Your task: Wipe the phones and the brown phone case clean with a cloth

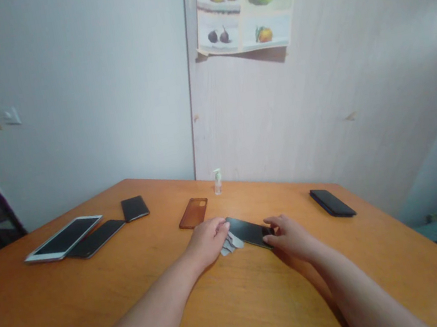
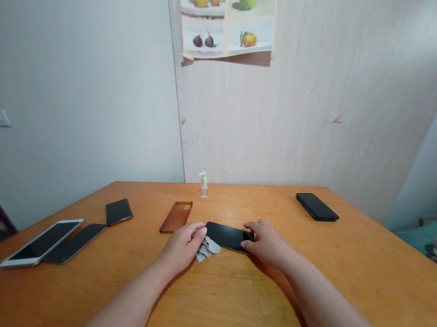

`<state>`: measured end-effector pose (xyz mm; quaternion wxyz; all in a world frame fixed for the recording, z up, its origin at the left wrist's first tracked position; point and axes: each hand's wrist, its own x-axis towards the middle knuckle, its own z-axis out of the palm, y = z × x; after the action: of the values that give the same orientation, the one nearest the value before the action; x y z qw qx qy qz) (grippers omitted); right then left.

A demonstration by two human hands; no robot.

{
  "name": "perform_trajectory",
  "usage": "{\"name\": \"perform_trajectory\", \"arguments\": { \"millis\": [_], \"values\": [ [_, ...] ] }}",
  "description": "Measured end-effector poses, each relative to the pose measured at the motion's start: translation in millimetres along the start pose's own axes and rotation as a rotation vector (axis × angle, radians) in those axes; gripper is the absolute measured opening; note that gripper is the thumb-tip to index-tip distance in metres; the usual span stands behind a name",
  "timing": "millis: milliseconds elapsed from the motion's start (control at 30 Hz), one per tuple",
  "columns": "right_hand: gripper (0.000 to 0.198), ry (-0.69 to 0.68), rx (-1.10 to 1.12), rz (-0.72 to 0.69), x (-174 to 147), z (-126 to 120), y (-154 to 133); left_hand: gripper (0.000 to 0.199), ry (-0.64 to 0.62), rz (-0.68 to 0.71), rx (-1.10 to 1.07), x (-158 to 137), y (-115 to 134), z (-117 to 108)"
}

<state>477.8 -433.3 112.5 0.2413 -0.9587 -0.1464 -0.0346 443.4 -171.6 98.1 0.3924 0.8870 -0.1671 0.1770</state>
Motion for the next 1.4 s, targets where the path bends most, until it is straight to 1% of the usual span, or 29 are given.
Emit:
{"name": "perform_trajectory", "arguments": {
  "millis": [100, 133, 200, 267, 300, 367, 433, 467, 500, 567, 600, 667, 733, 800, 867, 933, 967, 1100, 1200, 1267, 1333, 1367, 1400],
  "values": [
    [0.041, 0.097, -0.065, -0.030, -4.1, -6.5, -10.1, 0.033, 0.028, -0.023, -0.014, -2.4, 3.4, -1.7],
    [0.036, 0.123, -0.056, -0.057, -7.0, -7.4, -16.3, 0.033, 0.025, -0.028, -0.005, -3.1, 4.5, -1.7],
    [0.028, 0.131, 0.009, -0.139, -15.2, -6.1, -32.3, 0.034, 0.006, -0.042, 0.014, -4.3, 6.9, -0.6],
    [0.023, 0.073, 0.091, -0.247, -26.0, -0.8, -50.5, 0.033, -0.016, -0.058, -0.024, -5.5, 9.3, 2.5],
    [0.022, 0.039, 0.109, -0.290, -31.7, 2.8, -59.1, 0.032, -0.028, -0.074, -0.084, -6.2, 10.4, 4.8],
    [0.021, -0.087, 0.115, -0.369, -41.4, 10.9, -72.6, 0.029, -0.063, -0.134, -0.262, -7.4, 11.2, 10.1],
    [0.019, -0.135, 0.099, -0.403, -46.3, 17.8, -78.9, 0.029, -0.093, -0.199, -0.400, -7.9, 9.7, 14.3],
    [0.016, -0.137, 0.089, -0.407, -46.5, 20.1, -79.1, 0.028, -0.090, -0.211, -0.414, -7.5, 8.0, 15.3],
    [0.013, -0.123, 0.084, -0.401, -45.2, 21.2, -77.5, 0.026, -0.072, -0.201, -0.389, -6.8, 5.8, 15.6],
    [0.012, -0.089, 0.103, -0.366, -38.8, 19.3, -70.1, 0.024, 0.001, -0.143, -0.261, -4.3, 0.8, 14.2],
    [0.013, -0.055, 0.126, -0.326, -34.2, 16.3, -64.9, 0.027, 0.040, -0.108, -0.177, -2.9, -1.4, 13.0],
    [0.016, 0.045, 0.169, -0.200, -24.2, 7.7, -52.8, 0.045, 0.079, -0.055, -0.002, -0.5, -4.5, 11.0],
    [0.016, 0.150, 0.161, -0.052, -15.1, -1.1, -40.0, 0.063, 0.031, -0.031, 0.144, 0.7, -5.5, 10.4],
    [0.016, 0.174, 0.137, 0.044, -8.3, -6.0, -28.4, 0.074, -0.076, -0.021, 0.230, 0.8, -5.3, 11.1],
    [0.014, 0.154, 0.127, 0.099, -3.9, -5.7, -18.6, 0.075, -0.155, -0.002, 0.265, 0.1, -4.8, 12.3],
    [0.007, 0.152, 0.112, 0.119, -0.7, -2.1, -10.5, 0.072, -0.166, 0.025, 0.281, -0.9, -4.5, 13.3],
    [0.008, 0.161, 0.093, 0.116, 0.8, -0.1, -6.9, 0.070, -0.154, 0.043, 0.283, -1.5, -4.4, 13.7],
    [0.018, 0.200, -0.057, 0.085, 4.2, 3.3, 0.4, 0.066, -0.095, 0.127, 0.264, -3.9, -4.0, 14.5],
    [0.022, 0.147, -0.131, 0.039, -2.5, 3.7, -11.4, 0.065, -0.075, 0.145, 0.254, -5.0, -3.1, 14.6],
    [0.022, 0.075, -0.144, -0.062, -12.0, 5.3, -27.4, 0.066, -0.084, 0.154, 0.249, -5.2, -2.0, 14.2],
    [0.021, -0.001, -0.147, -0.216, -21.8, 6.9, -42.9, 0.065, -0.102, 0.166, 0.246, -5.3, -0.2, 13.3],
    [0.021, -0.014, -0.152, -0.270, -25.2, 6.9, -47.9, 0.064, -0.109, 0.167, 0.245, -5.3, 1.0, 12.6],
    [0.022, -0.023, -0.172, -0.290, -27.1, 6.1, -50.4, 0.063, -0.112, 0.162, 0.244, -5.4, 2.2, 11.9]
  ]
}}
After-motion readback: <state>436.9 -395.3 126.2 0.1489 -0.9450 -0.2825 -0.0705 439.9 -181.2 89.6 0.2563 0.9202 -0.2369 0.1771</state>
